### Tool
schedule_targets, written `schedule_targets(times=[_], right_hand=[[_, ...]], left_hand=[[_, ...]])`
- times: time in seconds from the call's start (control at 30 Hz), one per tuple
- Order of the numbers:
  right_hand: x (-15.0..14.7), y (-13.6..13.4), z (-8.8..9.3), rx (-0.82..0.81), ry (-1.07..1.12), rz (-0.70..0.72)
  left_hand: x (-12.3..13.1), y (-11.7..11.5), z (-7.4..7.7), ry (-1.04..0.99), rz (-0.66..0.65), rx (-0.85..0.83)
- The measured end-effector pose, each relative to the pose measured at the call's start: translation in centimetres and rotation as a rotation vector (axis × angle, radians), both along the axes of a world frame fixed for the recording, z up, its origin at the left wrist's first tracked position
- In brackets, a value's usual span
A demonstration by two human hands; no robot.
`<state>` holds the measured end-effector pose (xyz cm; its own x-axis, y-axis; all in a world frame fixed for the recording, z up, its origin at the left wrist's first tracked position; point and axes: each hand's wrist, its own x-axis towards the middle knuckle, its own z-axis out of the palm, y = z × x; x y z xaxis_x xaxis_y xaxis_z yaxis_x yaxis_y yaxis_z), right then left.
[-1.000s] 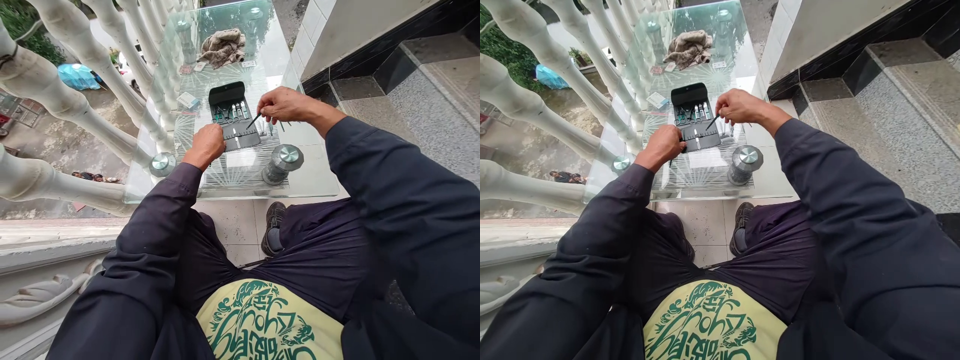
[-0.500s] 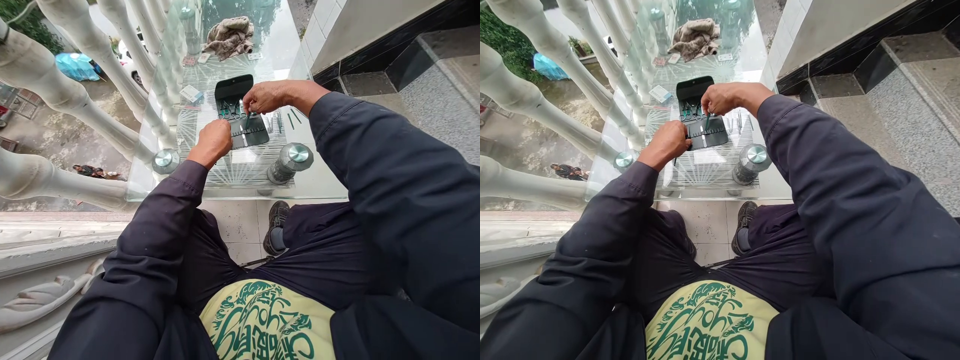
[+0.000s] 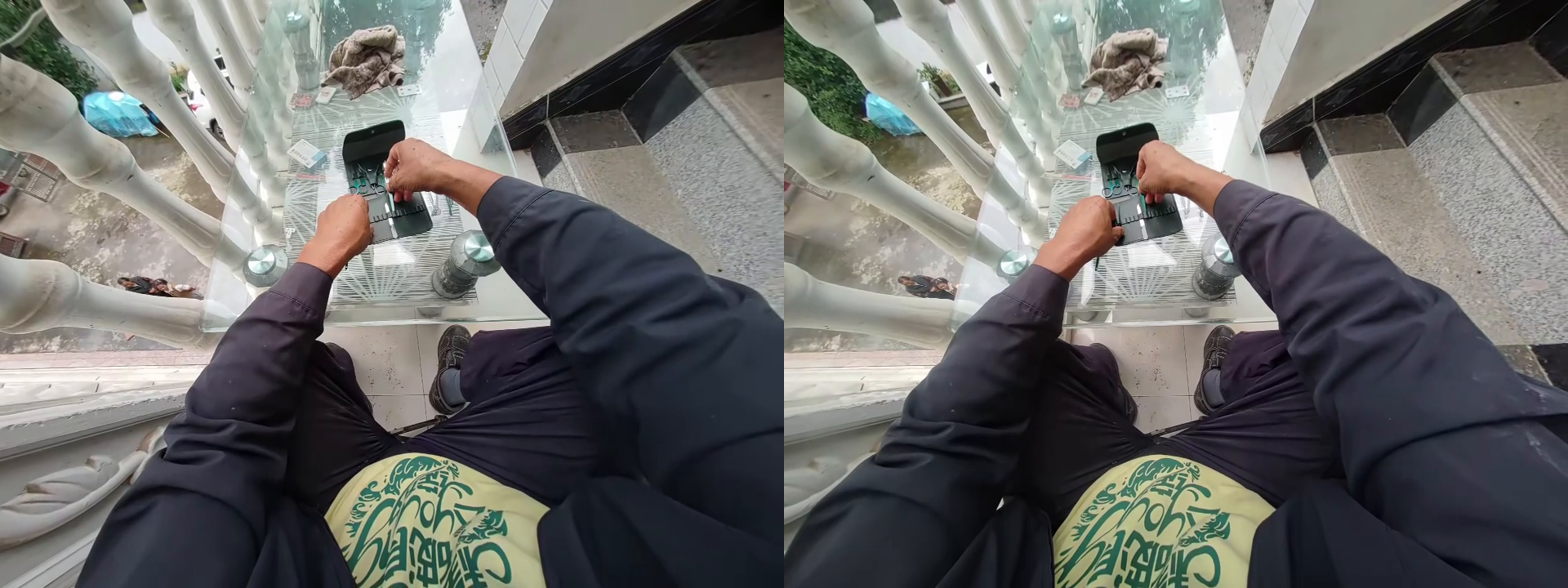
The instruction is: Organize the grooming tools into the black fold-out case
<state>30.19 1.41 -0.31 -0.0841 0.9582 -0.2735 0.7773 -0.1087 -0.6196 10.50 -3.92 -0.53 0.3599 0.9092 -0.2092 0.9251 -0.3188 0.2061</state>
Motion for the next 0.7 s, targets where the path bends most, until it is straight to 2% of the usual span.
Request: schedule_targets(times=[0.2,0.43,0.7], right_hand=[[0.5,0.1,-1.4,0.086,-0.114,0.011],[1.8,-0.6,-2.8,0.198,-0.244,0.171],[2.4,-1.5,-3.5,0.315,-0.343,0.291]], left_hand=[[0.0,0.0,0.0,-0.016,0.015,-0.010],[0.0,-0.5,0.6,-0.025,0.015,-0.024],[-0.1,-0.2,0.2,-0.043,-0.003,-0.015]])
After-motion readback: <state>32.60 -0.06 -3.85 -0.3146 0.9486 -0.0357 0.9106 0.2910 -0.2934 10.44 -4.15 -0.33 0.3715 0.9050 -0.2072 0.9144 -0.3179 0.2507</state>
